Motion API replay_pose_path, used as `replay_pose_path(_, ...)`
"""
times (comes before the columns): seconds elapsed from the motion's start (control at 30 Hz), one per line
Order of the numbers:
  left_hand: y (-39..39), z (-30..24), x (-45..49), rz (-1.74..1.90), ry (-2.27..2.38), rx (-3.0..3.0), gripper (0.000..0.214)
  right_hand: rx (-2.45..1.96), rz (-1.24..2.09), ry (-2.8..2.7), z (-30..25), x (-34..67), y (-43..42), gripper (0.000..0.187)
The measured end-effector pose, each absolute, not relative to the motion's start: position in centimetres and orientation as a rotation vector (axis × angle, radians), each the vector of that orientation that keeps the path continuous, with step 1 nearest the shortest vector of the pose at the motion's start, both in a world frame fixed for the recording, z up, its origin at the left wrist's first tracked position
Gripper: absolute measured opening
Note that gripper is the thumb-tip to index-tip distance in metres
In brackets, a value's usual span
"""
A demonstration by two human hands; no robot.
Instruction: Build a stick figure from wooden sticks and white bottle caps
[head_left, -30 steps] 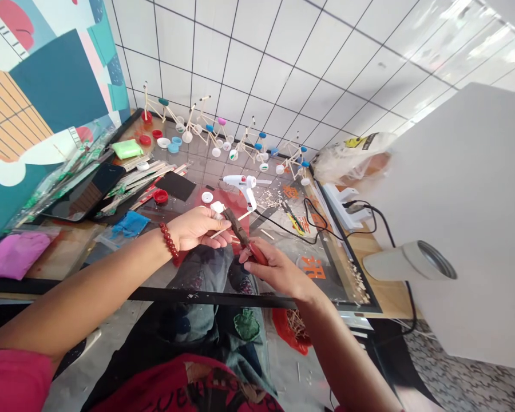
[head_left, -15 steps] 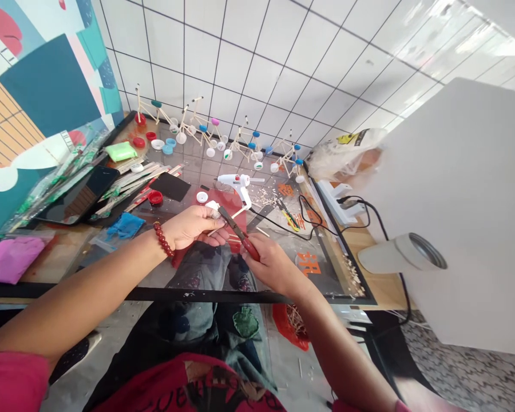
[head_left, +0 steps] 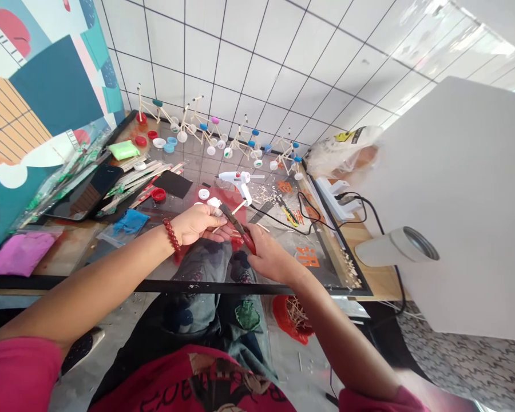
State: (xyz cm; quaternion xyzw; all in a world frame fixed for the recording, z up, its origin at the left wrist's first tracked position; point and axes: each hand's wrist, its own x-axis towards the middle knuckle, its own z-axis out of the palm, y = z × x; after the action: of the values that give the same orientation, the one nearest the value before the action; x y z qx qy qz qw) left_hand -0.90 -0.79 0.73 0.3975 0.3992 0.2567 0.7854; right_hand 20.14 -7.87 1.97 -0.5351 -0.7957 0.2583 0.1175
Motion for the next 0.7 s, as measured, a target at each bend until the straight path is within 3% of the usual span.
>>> replay_pose_path(0.7, -1.2, 0.6, -0.6, 0.631, 0.847, 0.971, 0.011, -1.562, 0.743, -2.195, 1.3, 20.3, -7.7, 0.057)
